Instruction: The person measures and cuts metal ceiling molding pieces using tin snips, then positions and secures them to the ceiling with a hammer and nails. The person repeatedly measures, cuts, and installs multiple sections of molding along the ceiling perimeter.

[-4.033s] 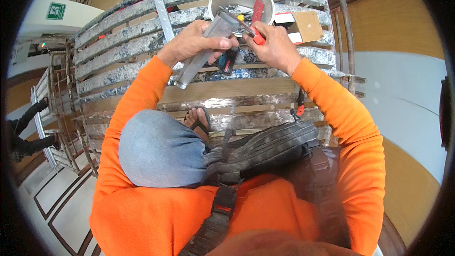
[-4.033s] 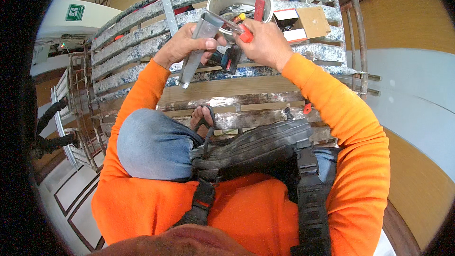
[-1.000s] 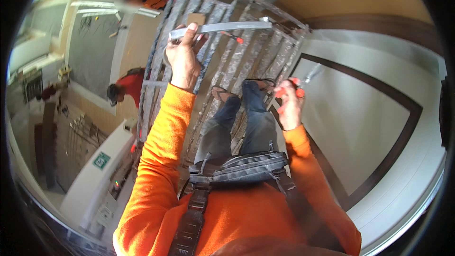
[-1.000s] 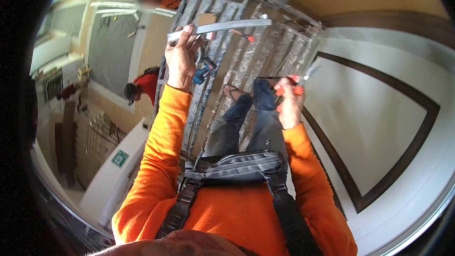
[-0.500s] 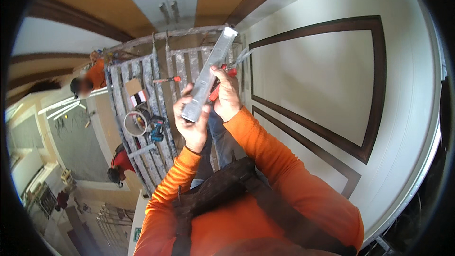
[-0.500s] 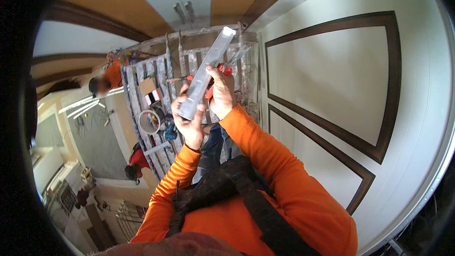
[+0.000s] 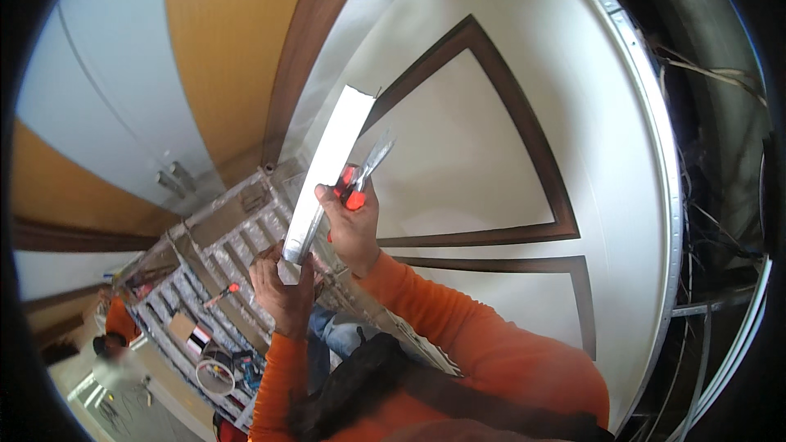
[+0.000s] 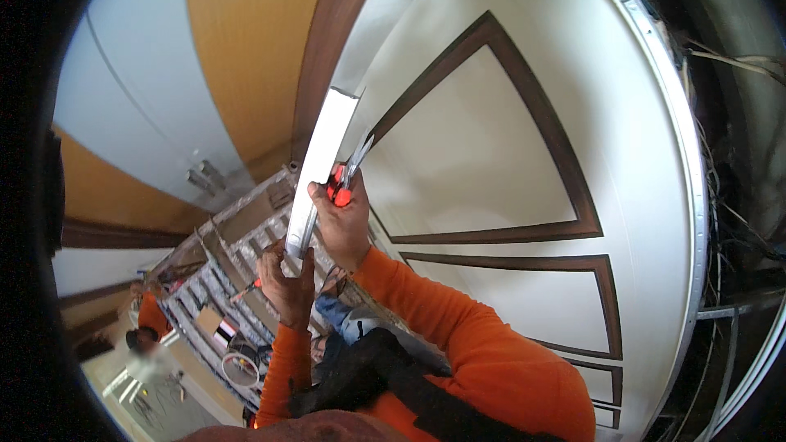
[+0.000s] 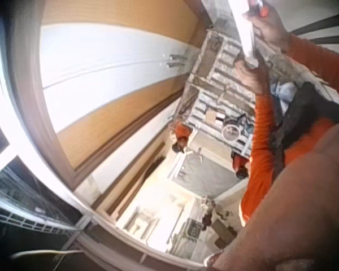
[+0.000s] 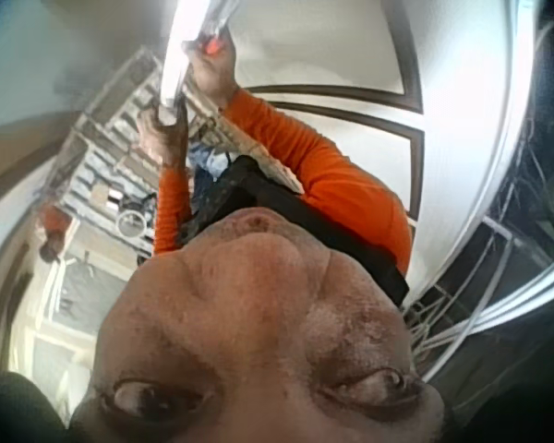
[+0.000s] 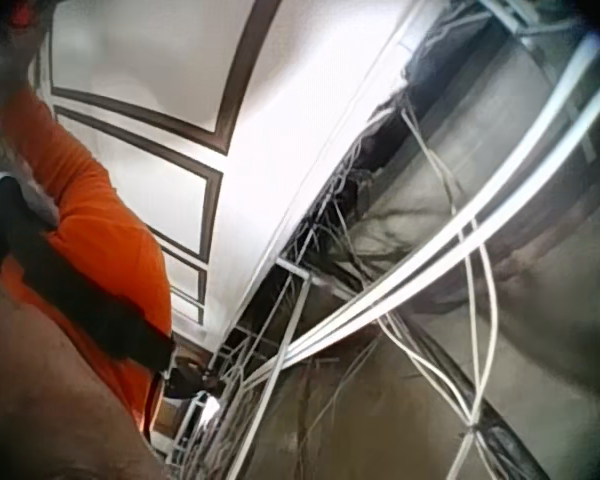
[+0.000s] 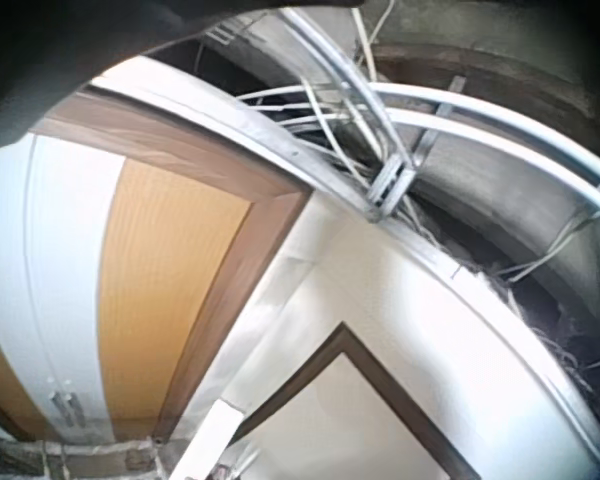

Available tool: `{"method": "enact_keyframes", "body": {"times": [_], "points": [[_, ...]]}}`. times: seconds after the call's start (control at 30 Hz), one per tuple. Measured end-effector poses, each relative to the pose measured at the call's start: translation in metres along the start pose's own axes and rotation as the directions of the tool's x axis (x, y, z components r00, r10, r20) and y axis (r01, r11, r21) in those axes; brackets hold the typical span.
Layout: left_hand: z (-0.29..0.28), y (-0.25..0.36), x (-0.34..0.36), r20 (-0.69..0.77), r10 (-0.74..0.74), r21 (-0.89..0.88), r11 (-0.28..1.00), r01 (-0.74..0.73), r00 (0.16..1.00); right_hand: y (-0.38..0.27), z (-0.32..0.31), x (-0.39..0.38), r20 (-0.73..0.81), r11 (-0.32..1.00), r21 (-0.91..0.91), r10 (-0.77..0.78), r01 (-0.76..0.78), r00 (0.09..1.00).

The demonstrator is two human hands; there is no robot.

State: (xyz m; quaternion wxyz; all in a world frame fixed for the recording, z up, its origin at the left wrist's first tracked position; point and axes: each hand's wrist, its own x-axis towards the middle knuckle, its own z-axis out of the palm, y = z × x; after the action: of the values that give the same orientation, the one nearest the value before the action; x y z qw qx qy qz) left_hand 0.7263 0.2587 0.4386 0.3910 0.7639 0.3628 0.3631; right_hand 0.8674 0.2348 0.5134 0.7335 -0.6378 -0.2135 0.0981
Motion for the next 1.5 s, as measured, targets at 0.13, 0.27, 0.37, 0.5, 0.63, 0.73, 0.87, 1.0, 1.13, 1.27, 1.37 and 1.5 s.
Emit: {"method": "enact_keyframes", "body": {"times": [0.13, 0.27, 0.37, 0.5, 0.63, 0.73, 0.87, 1.0, 1.13, 1.27, 1.37, 1.5], "points": [[0.034, 0.036, 0.032, 0.118, 0.061, -0.143, 0.989, -0.044, 0.991, -0.036, -0.023, 0.047, 0.002, 0.962, -0.263, -0.07, 0.069, 0.998], [0.057, 0.069, 0.056, 0.342, 0.035, -0.299, 0.951, 0.073, 0.939, -0.082, -0.066, 0.126, -0.087, 0.862, -0.487, -0.209, 0.141, 0.974], [0.085, 0.062, 0.064, 0.488, -0.019, -0.373, 0.899, 0.229, 0.872, -0.156, -0.124, 0.191, -0.021, 0.637, -0.74, -0.343, 0.216, 0.939], [0.121, 0.119, 0.134, 0.6, 0.001, -0.522, 0.759, 0.39, 0.8, -0.237, -0.153, 0.274, 0.031, 0.418, -0.889, -0.349, 0.185, 0.937], [0.186, 0.257, 0.238, 0.698, 0.215, -0.696, 0.429, 0.576, 0.683, -0.285, -0.179, 0.298, -0.026, 0.349, -0.934, -0.278, 0.076, 0.96], [0.206, 0.353, 0.304, 0.775, 0.318, -0.632, 0.372, 0.679, 0.547, -0.311, -0.181, 0.314, -0.043, 0.323, -0.945, -0.262, 0.046, 0.964], [0.224, 0.423, 0.331, 0.724, 0.382, -0.682, 0.27, 0.68, 0.575, -0.338, -0.175, 0.324, -0.088, 0.451, -0.892, -0.178, 0.002, 0.98], [0.236, 0.46, 0.338, 0.706, 0.327, -0.708, 0.302, 0.638, 0.628, -0.355, -0.183, 0.339, -0.102, 0.384, -0.923, -0.166, -0.031, 0.981], [0.245, 0.483, 0.345, 0.677, 0.33, -0.733, 0.224, 0.642, 0.658, -0.383, -0.216, 0.343, -0.058, 0.297, -0.954, -0.302, 0.036, 0.952], [0.254, 0.489, 0.379, 0.693, 0.23, -0.721, 0.256, 0.644, 0.684, -0.422, -0.266, 0.324, 0.397, -0.439, -0.894, -0.681, 0.091, 0.616], [0.265, 0.508, 0.384, 0.749, 0.222, -0.663, 0.247, 0.707, 0.624, -0.454, -0.35, 0.29, 0.44, -0.582, -0.809, -0.692, -0.082, 0.572], [0.288, 0.521, 0.401, 0.719, 0.247, -0.692, 0.168, 0.702, 0.65, -0.446, -0.416, 0.265, 0.282, -0.477, -0.85, -0.772, -0.226, 0.569]]}}
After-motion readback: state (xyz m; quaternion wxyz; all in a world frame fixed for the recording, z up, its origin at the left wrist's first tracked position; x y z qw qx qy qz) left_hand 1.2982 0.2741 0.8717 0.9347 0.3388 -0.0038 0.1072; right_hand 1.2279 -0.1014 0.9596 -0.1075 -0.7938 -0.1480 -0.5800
